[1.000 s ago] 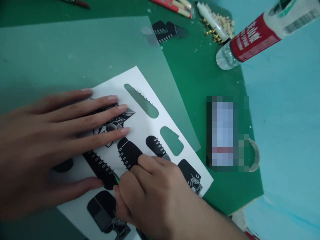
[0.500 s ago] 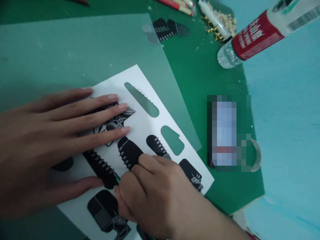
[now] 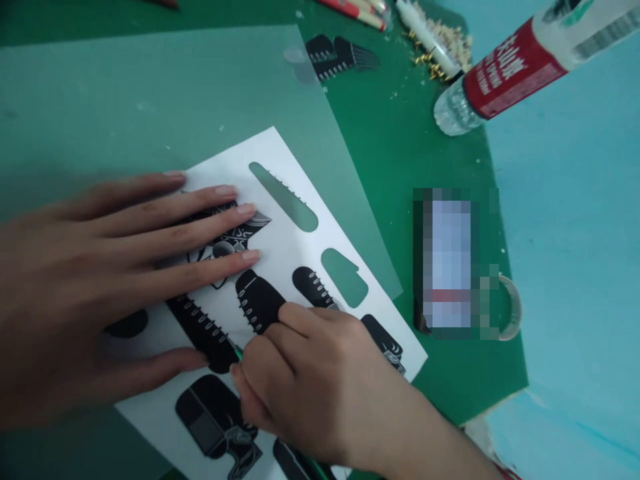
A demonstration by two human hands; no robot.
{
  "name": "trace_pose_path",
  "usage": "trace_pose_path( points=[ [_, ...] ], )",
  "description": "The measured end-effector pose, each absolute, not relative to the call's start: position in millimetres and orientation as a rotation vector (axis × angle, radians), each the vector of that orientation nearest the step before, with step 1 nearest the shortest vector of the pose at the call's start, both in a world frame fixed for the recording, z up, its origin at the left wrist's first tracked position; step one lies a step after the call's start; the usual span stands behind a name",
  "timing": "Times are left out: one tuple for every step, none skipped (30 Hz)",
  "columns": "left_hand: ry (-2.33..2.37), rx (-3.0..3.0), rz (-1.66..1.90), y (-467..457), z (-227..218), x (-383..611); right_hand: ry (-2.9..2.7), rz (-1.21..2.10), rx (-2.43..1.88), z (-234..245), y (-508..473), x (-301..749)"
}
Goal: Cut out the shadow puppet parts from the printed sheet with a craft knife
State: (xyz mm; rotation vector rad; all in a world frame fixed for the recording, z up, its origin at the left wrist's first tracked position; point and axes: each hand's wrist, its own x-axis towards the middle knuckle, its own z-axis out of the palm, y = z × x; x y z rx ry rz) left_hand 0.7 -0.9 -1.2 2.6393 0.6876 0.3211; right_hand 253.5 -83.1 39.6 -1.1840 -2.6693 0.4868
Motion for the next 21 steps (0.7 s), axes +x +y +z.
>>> trace_pose_path(
  points=[
    [0.683,2.644,0.318,-0.9,-1.1,0.7,-2.672,0.491,-1.183,39.6,-83.2,253.8],
    [0.683,2.646,0.315,-1.0,-1.1,0.8,-2.674,0.496,-1.18,39.7,-83.2,254.2],
    [0.685,2.646,0.315,-1.0,-1.1,0.9,-2.677,0.499,-1.176,39.6,-83.3,254.6],
    [0.691,2.644,0.317,-1.1,-1.1,1.1,-2.677,0.501,-1.173,39.6,-83.4,255.1],
    [0.699,2.641,0.317,-1.1,-1.1,1.3,-2.676,0.499,-1.172,39.5,-83.5,255.5],
    [0.703,2.64,0.32,-1.1,-1.1,1.5,-2.675,0.497,-1.17,39.4,-83.5,255.9],
    [0.704,2.64,0.32,-1.1,-1.1,1.6,-2.673,0.494,-1.167,39.3,-83.5,256.2],
    [0.703,2.641,0.318,-1.0,-1.2,1.7,-2.673,0.494,-1.165,39.2,-83.5,256.4],
    [0.702,2.642,0.316,-0.9,-1.2,1.6,-2.673,0.493,-1.161,39.1,-83.4,256.6],
    [0.703,2.643,0.314,-0.7,-1.2,1.5,-2.673,0.493,-1.157,39.1,-83.2,256.6],
    [0.701,2.646,0.313,-0.6,-1.2,1.3,-2.675,0.492,-1.154,39.2,-83.1,256.6],
    [0.7,2.651,0.31,-0.5,-1.2,1.1,-2.677,0.493,-1.151,39.2,-83.0,256.6],
    [0.698,2.657,0.307,-0.4,-1.2,1.0,-2.681,0.494,-1.151,39.2,-83.0,256.5],
    [0.696,2.664,0.305,-0.4,-1.2,0.9,-2.684,0.497,-1.15,39.2,-83.1,256.4],
    [0.695,2.672,0.3,-0.5,-1.1,0.8,-2.685,0.497,-1.15,39.2,-83.3,256.4],
    [0.692,2.68,0.296,-0.6,-1.1,0.8,-2.685,0.499,-1.15,39.1,-83.5,256.5],
    [0.689,2.687,0.295,-0.7,-1.1,0.9,-2.683,0.5,-1.149,39.1,-83.8,256.6],
    [0.686,2.692,0.297,-0.8,-1.1,0.9,-2.682,0.5,-1.15,39.1,-84.0,256.8],
    [0.684,2.697,0.301,-0.8,-1.1,1.0,-2.681,0.497,-1.15,39.1,-84.2,257.0],
    [0.682,2.699,0.304,-0.9,-1.2,1.0,-2.68,0.497,-1.15,39.2,-84.3,257.1],
    [0.683,2.698,0.306,-0.8,-1.4,1.0,-2.681,0.499,-1.152,39.3,-84.3,257.2]
  ],
)
